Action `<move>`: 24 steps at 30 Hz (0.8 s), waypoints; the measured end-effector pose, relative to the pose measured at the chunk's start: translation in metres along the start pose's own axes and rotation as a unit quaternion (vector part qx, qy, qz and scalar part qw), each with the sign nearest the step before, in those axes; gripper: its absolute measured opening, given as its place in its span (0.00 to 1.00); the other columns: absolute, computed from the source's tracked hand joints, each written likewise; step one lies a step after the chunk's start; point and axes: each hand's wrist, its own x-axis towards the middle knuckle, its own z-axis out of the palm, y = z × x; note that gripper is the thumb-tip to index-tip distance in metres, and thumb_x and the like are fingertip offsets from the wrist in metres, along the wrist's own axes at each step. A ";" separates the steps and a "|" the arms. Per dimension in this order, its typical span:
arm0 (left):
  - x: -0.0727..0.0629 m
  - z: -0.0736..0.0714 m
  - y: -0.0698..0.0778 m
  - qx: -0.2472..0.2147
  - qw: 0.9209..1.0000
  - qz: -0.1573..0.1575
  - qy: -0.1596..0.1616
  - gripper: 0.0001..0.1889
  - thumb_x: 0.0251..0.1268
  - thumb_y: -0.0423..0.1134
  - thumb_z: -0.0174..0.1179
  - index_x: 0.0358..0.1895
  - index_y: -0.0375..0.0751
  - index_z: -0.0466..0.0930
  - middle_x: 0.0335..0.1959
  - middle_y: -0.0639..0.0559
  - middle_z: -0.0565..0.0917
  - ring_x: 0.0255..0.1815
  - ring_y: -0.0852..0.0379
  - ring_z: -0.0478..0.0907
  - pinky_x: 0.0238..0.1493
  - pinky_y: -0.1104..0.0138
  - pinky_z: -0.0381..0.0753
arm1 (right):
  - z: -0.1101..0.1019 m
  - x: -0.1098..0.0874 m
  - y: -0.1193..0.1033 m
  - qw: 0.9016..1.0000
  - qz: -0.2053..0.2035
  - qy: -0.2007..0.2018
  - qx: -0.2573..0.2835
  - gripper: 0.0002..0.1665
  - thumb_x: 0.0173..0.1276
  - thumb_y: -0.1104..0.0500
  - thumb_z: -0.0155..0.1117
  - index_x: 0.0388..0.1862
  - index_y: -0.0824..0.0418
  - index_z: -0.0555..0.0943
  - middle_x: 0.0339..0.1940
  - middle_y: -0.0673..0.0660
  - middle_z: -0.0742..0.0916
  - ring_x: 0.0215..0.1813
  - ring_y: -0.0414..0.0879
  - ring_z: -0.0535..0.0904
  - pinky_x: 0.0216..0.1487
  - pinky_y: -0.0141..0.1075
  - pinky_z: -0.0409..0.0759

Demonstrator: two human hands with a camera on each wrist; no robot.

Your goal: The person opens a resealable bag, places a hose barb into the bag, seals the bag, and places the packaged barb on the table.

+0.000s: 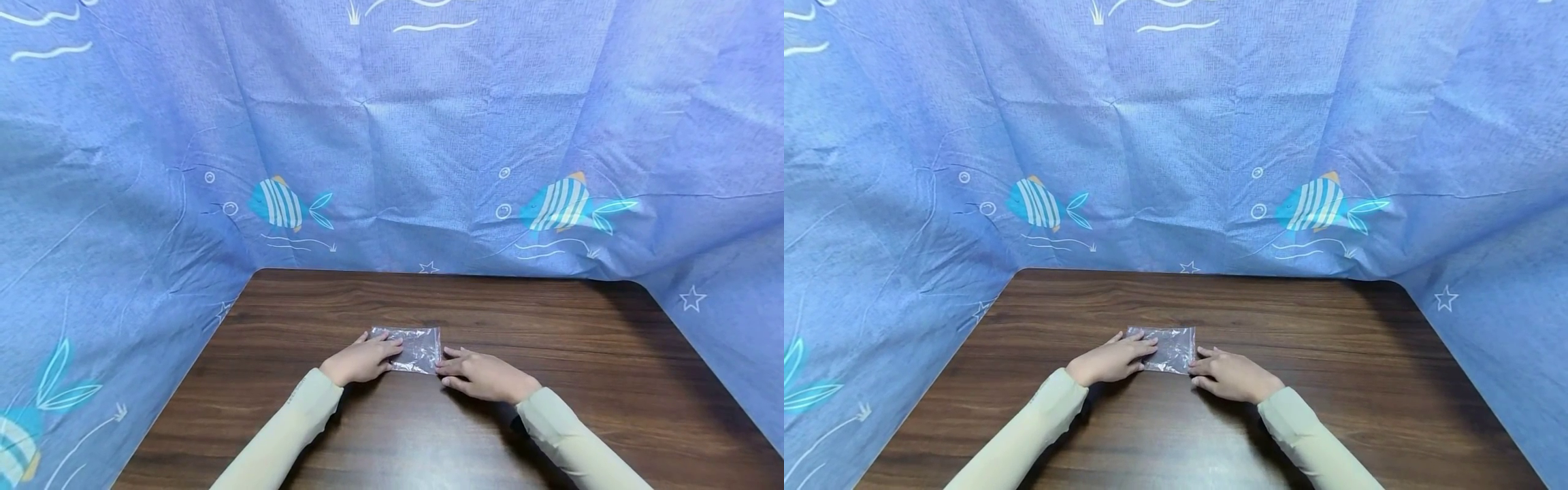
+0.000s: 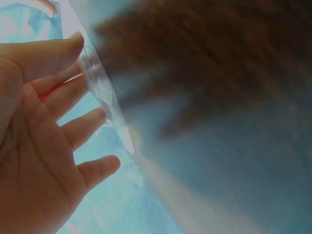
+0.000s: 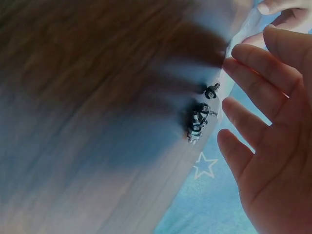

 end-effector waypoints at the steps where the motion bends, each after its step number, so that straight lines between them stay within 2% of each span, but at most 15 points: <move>1: 0.000 0.000 0.001 0.002 1.000 0.002 0.001 0.22 0.69 0.39 0.56 0.66 0.43 0.72 0.70 0.51 0.69 0.74 0.45 0.60 0.70 0.41 0.56 | 0.000 0.000 0.001 1.000 0.003 -0.001 0.006 0.20 0.74 0.52 0.53 0.58 0.58 0.80 0.59 0.52 0.83 0.69 0.56 0.69 0.66 0.50 0.69; 4: 0.002 -0.002 0.002 0.007 1.000 0.008 0.003 0.22 0.68 0.37 0.57 0.64 0.43 0.73 0.70 0.48 0.69 0.73 0.45 0.61 0.70 0.42 0.56 | 0.001 0.002 0.003 1.000 0.006 0.005 0.020 0.20 0.74 0.53 0.54 0.58 0.59 0.80 0.59 0.53 0.83 0.69 0.56 0.71 0.66 0.50 0.69; 8: 0.006 -0.005 0.005 -0.007 1.000 0.014 0.011 0.19 0.67 0.35 0.57 0.61 0.42 0.76 0.68 0.44 0.71 0.71 0.45 0.64 0.70 0.44 0.58 | 0.000 0.006 0.006 0.999 -0.010 0.031 0.029 0.18 0.73 0.55 0.55 0.56 0.61 0.81 0.56 0.56 0.84 0.64 0.57 0.75 0.64 0.50 0.71; 11: 0.009 -0.006 0.008 -0.024 0.999 0.016 0.029 0.15 0.66 0.37 0.57 0.54 0.42 0.79 0.61 0.44 0.76 0.66 0.45 0.70 0.68 0.49 0.64 | -0.002 0.010 0.009 0.998 -0.010 0.053 0.038 0.17 0.71 0.57 0.57 0.54 0.63 0.82 0.53 0.59 0.85 0.60 0.55 0.78 0.61 0.48 0.74; 14: 0.013 -0.008 0.012 -0.054 0.997 0.009 0.058 0.11 0.66 0.40 0.59 0.48 0.42 0.81 0.50 0.47 0.79 0.54 0.50 0.76 0.60 0.55 0.72 | -0.005 0.015 0.012 0.996 0.007 0.077 0.045 0.16 0.69 0.58 0.60 0.51 0.65 0.82 0.49 0.60 0.86 0.55 0.54 0.81 0.58 0.47 0.77; 19: 0.021 -0.008 0.019 -0.132 0.986 -0.022 0.105 0.12 0.63 0.43 0.62 0.43 0.39 0.80 0.41 0.49 0.80 0.44 0.53 0.77 0.50 0.60 0.76 | -0.006 0.024 0.024 0.990 0.044 0.113 0.073 0.14 0.66 0.60 0.63 0.47 0.68 0.83 0.44 0.61 0.88 0.48 0.54 0.84 0.51 0.46 0.80; 24: 0.028 -0.004 0.025 -0.227 0.965 -0.042 0.123 0.14 0.61 0.43 0.64 0.40 0.36 0.79 0.37 0.48 0.81 0.39 0.55 0.78 0.44 0.65 0.77 | -0.006 0.032 0.033 0.976 0.113 0.128 0.132 0.11 0.65 0.61 0.64 0.43 0.66 0.85 0.41 0.59 0.89 0.45 0.52 0.85 0.47 0.43 0.81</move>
